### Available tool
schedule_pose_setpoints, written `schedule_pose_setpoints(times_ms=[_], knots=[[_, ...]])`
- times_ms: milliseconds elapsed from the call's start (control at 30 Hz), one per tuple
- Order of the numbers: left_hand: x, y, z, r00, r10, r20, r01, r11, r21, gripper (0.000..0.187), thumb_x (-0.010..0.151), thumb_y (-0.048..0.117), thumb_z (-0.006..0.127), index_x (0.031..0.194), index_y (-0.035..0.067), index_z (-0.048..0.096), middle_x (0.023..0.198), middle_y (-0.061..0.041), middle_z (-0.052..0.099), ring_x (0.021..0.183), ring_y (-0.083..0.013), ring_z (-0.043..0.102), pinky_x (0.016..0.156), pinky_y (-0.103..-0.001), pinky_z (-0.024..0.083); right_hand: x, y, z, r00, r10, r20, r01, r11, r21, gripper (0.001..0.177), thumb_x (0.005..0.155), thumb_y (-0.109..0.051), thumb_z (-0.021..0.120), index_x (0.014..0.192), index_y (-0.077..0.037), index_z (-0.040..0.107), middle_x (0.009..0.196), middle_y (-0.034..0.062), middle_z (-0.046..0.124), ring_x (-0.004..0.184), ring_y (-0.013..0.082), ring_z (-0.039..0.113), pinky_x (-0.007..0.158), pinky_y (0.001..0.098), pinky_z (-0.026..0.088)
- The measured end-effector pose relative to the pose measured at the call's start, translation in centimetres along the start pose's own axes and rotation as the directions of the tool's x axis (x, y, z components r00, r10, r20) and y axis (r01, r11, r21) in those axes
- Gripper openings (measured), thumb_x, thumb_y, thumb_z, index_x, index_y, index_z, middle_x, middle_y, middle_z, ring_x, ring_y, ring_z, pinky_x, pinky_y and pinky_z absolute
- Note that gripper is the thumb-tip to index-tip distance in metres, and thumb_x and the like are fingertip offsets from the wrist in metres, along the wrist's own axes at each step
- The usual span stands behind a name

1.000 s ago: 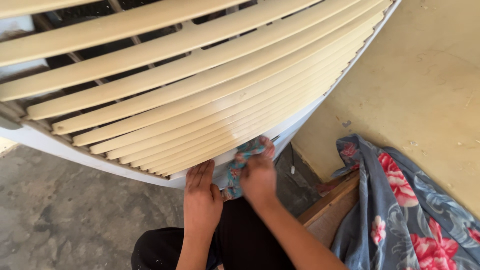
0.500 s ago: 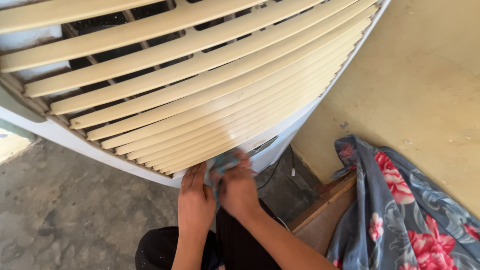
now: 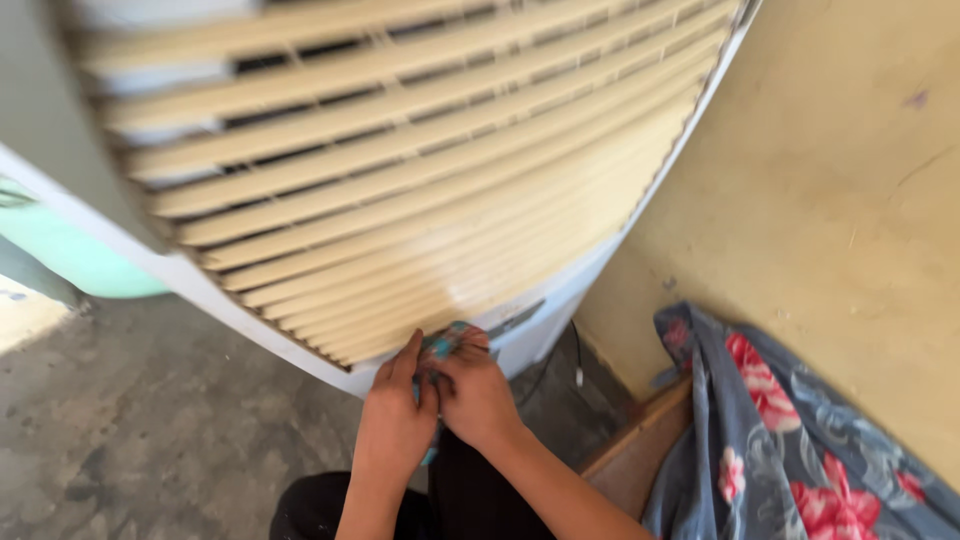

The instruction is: The person wipes the front grill and top surface of a white air cooler using a patterned cloth. They clean the horizontal slats of the front grill and then move to the top, wiping around the power socket and inside the water tank opening.

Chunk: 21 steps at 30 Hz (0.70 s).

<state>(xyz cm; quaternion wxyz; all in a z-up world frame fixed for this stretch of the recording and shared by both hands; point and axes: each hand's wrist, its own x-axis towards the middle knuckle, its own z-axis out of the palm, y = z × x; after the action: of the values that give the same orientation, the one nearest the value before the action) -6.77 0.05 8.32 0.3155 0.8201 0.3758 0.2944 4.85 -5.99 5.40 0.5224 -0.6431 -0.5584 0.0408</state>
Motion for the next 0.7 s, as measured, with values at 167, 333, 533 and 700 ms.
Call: schedule_pose_setpoints(times_ms=[167, 333, 533, 700], knots=[[1.1, 6.0, -4.7, 0.986, 0.071, -0.153, -0.068, 0.997, 0.03, 0.026, 0.091, 0.01, 0.063, 0.116, 0.005, 0.07, 0.103, -0.02, 0.072, 0.092, -0.0421, 0.068, 0.076, -0.049, 0.055, 4.3, -5.8, -4.9, 0.98, 0.035, -0.198, -0.037, 0.999, -0.005, 0.006, 0.079, 0.003, 0.066, 0.083, -0.001, 0.068, 0.083, 0.0169, 0.067, 0.082, 0.0368, 0.066, 0.071, 0.0435, 0.053], [2.8, 13.2, -10.0, 0.897, 0.188, -0.4, -0.216, 0.976, -0.027, 0.019, 0.092, 0.007, 0.063, 0.11, 0.002, 0.068, 0.09, -0.018, 0.067, 0.074, -0.0368, 0.067, 0.065, -0.045, 0.054, 9.6, -10.7, -9.8, 0.913, -0.138, -0.384, 0.127, 0.99, -0.052, 0.005, 0.081, 0.0, 0.066, 0.086, -0.001, 0.068, 0.083, 0.0173, 0.068, 0.081, 0.0359, 0.065, 0.071, 0.0436, 0.053], [5.7, 21.4, -19.0, 0.734, 0.311, -0.604, -0.296, 0.947, 0.128, 0.015, 0.091, 0.005, 0.066, 0.106, 0.003, 0.071, 0.086, -0.018, 0.063, 0.072, -0.0365, 0.065, 0.065, -0.045, 0.052, 17.4, -14.1, -17.2, 0.861, -0.214, -0.462, 0.098, 0.96, -0.261, 0.007, 0.081, -0.005, 0.069, 0.075, -0.002, 0.069, 0.074, 0.0205, 0.066, 0.07, 0.0391, 0.065, 0.065, 0.0463, 0.051], [7.7, 27.6, -24.7, 0.66, 0.455, -0.598, -0.382, 0.889, 0.253, 0.016, 0.09, 0.004, 0.065, 0.105, 0.003, 0.071, 0.086, -0.016, 0.065, 0.068, -0.0336, 0.064, 0.061, -0.045, 0.051, 22.9, -21.0, -23.3, 0.759, -0.45, -0.471, 0.265, 0.874, -0.408, 0.006, 0.082, -0.002, 0.064, 0.08, 0.001, 0.069, 0.087, 0.0268, 0.065, 0.078, 0.0424, 0.063, 0.067, 0.05, 0.051]])
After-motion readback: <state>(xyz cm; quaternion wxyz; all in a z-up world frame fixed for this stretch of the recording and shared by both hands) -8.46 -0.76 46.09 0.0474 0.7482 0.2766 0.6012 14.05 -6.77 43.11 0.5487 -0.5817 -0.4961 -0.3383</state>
